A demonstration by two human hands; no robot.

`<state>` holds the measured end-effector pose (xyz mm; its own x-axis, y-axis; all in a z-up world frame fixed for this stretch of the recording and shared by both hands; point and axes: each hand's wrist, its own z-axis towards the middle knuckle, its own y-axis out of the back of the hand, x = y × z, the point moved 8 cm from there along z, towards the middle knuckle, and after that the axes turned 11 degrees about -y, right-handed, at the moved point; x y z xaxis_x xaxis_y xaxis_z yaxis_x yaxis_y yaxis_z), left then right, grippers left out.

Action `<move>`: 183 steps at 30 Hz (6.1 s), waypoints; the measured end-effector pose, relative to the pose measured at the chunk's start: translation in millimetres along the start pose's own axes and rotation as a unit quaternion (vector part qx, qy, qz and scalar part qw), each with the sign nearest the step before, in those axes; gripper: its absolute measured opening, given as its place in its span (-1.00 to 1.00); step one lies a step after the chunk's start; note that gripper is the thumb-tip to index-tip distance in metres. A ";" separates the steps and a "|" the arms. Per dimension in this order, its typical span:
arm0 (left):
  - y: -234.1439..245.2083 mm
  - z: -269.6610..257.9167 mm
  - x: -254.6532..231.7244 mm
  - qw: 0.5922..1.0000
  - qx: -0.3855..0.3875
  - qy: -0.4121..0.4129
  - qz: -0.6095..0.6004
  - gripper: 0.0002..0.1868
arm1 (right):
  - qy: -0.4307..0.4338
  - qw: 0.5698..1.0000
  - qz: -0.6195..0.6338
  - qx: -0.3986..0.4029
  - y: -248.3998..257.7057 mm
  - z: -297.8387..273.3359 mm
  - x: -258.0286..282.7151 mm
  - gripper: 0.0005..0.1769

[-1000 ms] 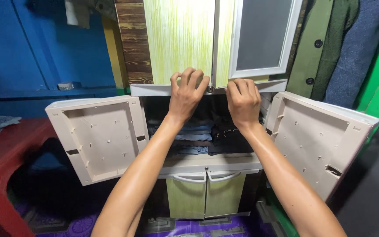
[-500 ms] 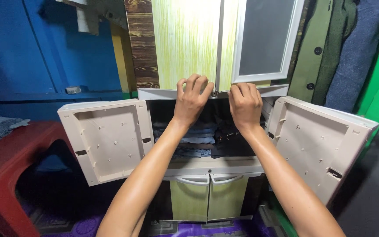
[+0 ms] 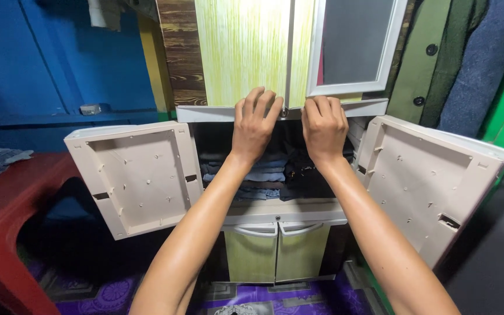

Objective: Arranging folded pants in a plastic wardrobe and closing the doors.

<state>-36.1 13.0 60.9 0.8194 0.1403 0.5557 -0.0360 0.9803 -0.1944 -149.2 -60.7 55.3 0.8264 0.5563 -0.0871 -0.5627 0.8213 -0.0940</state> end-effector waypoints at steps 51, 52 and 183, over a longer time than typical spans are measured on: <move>27.9 -351.9 -41.3 0.874 0.406 0.214 -0.160 -0.63 | -0.210 0.863 0.121 0.444 -111.1 -297.1 117.8 -0.59; 25.7 -348.3 -37.8 0.874 0.404 0.215 -0.159 -0.63 | -0.208 0.864 0.121 0.443 -116.0 -299.6 118.7 -0.59; -17.6 -320.7 -35.2 0.836 0.302 0.456 -0.043 -0.17 | -0.314 0.868 0.115 0.366 -95.2 -262.7 79.5 0.07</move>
<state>119.2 -53.9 -214.5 0.9193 0.1715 -0.3541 -0.0118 0.9115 0.4111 -35.0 -128.0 -203.2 0.6699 0.4875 0.5599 -0.7419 0.4116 0.5293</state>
